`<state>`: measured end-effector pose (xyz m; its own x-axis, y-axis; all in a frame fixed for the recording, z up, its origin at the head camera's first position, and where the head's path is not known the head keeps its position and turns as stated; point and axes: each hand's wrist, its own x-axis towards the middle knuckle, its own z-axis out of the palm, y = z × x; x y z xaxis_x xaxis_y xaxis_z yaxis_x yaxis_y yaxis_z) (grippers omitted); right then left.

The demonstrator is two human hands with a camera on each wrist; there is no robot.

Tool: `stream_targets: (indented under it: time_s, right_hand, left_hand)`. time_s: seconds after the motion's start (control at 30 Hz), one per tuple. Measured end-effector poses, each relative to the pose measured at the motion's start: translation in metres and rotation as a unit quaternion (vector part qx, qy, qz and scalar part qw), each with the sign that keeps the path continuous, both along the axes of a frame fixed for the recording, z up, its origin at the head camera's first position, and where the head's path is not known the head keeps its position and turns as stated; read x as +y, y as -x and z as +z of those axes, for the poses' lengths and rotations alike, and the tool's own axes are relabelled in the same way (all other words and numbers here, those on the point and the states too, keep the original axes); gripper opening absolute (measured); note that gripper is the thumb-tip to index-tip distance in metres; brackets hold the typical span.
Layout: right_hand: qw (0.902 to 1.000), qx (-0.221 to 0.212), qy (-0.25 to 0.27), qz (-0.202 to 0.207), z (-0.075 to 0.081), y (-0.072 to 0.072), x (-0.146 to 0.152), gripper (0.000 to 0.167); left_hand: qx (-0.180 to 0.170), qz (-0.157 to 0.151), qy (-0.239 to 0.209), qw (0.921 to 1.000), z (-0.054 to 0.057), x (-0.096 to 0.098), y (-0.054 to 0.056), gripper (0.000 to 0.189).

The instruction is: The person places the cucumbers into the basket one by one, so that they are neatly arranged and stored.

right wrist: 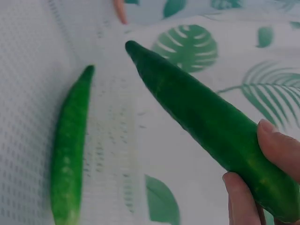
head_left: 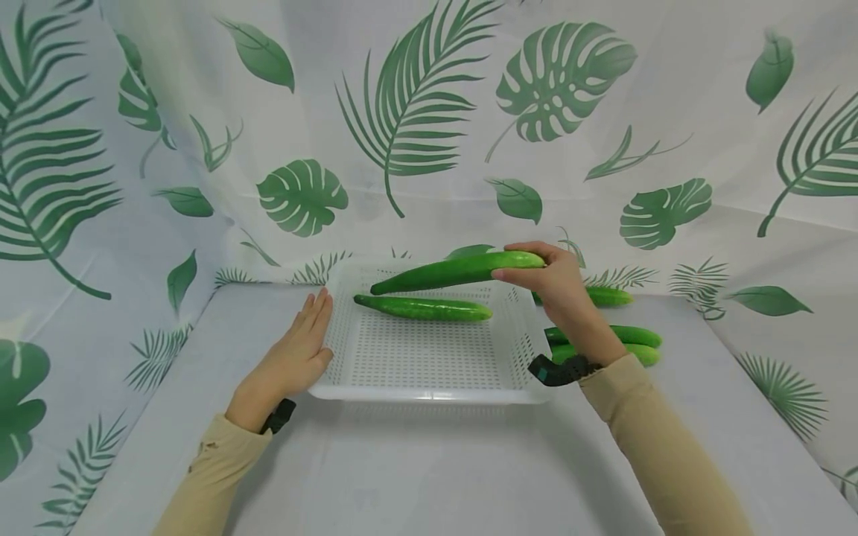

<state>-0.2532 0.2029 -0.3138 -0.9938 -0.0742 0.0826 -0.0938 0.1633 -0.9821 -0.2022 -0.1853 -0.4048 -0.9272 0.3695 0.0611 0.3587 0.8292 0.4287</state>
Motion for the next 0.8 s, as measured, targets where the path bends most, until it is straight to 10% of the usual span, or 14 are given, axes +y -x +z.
stream_targets:
  time_s: [0.8]
  right_hand:
    - [0.9829, -0.090, -0.158, 0.029, -0.057, 0.027, -0.042, 0.050]
  left_hand:
    - [0.003, -0.002, -0.005, 1.0000, 0.000, 0.001, 0.000, 0.079]
